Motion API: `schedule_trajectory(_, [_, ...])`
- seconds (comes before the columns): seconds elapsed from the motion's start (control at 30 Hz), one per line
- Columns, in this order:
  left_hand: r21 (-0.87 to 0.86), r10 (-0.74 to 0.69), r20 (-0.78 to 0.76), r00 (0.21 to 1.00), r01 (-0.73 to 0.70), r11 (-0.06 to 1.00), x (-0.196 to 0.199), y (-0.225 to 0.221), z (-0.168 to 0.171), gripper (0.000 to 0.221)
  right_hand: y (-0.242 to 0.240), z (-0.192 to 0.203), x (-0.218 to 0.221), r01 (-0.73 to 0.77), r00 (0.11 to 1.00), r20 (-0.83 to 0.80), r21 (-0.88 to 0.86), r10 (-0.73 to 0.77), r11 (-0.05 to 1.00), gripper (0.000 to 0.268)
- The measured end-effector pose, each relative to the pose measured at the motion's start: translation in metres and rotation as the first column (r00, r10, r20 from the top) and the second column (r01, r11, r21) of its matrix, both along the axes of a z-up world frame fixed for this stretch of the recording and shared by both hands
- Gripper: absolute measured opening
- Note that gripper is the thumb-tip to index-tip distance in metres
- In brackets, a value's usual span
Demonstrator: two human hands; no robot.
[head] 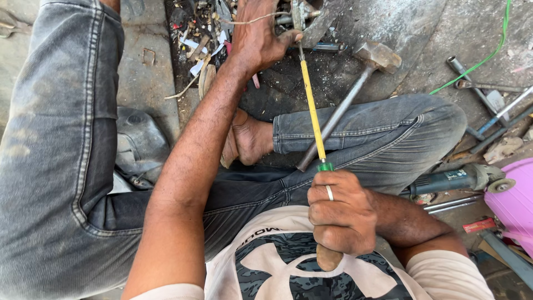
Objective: The person uses a screwdriver and a hammer to disassemble and work on a mechanical carburetor-like part while sitting on a floor cluttered with tools.
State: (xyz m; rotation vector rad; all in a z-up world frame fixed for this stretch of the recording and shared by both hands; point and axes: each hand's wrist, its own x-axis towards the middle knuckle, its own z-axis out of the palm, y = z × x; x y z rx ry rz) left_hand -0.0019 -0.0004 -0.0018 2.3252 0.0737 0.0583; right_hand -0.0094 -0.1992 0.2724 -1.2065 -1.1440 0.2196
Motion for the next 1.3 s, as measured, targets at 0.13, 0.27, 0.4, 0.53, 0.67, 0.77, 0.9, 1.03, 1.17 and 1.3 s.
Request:
schedule_trajectory(0.13, [-0.025, -0.003, -0.075, 0.997, 0.001, 1.000, 0.003, -0.002, 0.003, 0.071, 0.003, 0.001, 0.014, -0.232, 0.968, 0.079, -0.068, 0.238, 0.970, 0.056])
schedule_trajectory(0.27, [0.005, 0.003, -0.066, 0.998, -0.003, 1.000, 0.011, 0.000, 0.006, 0.067, 0.010, 0.009, 0.023, -0.343, 0.930, 0.083, -0.145, 0.357, 0.928, 0.059])
schedule_trajectory(0.4, [0.023, 0.018, 0.031, 0.999, -0.019, 1.000, 0.004, -0.001, 0.002, 0.063, 0.008, 0.007, 0.037, -0.438, 0.893, 0.058, -0.126, 0.447, 0.890, 0.054])
schedule_trajectory(0.53, [0.029, 0.010, -0.221, 0.975, -0.003, 1.000, 0.000, -0.010, -0.014, 0.053, 0.004, -0.002, 0.028, -0.205, 0.979, 0.019, 0.009, 0.205, 0.979, 0.031])
schedule_trajectory(0.67, [-0.077, 0.036, -0.251, 0.967, -0.057, 0.995, 0.009, -0.007, -0.011, 0.049, 0.033, -0.018, -0.016, 0.419, 0.908, -0.103, 0.254, -0.406, 0.872, 0.038])
schedule_trajectory(0.77, [0.001, 0.057, -0.152, 0.987, -0.058, 0.998, 0.013, -0.003, 0.002, 0.050, 0.032, -0.012, -0.032, 0.568, 0.822, -0.064, 0.159, -0.565, 0.808, 0.032])
schedule_trajectory(0.9, [-0.016, 0.089, -0.235, 0.968, -0.095, 0.995, 0.021, -0.001, 0.014, 0.050, 0.008, 0.004, -0.026, 0.166, 0.983, -0.076, -0.032, -0.168, 0.986, 0.021])
schedule_trajectory(1.03, [-0.024, 0.114, -0.288, 0.951, -0.126, 0.992, 0.035, -0.007, 0.003, 0.063, 0.011, 0.001, -0.022, 0.044, 0.998, -0.044, -0.169, -0.052, 0.985, 0.024])
schedule_trajectory(1.17, [-0.044, 0.102, -0.155, 0.983, -0.110, 0.993, 0.044, -0.006, 0.003, 0.087, 0.023, 0.029, -0.034, 0.398, 0.917, 0.153, -0.267, -0.370, 0.877, 0.027])
schedule_trajectory(1.3, [-0.081, 0.097, -0.228, 0.969, -0.118, 0.990, 0.047, -0.010, -0.012, 0.075, 0.007, 0.056, -0.045, 0.674, 0.730, 0.583, -0.523, -0.358, 0.522, 0.024])
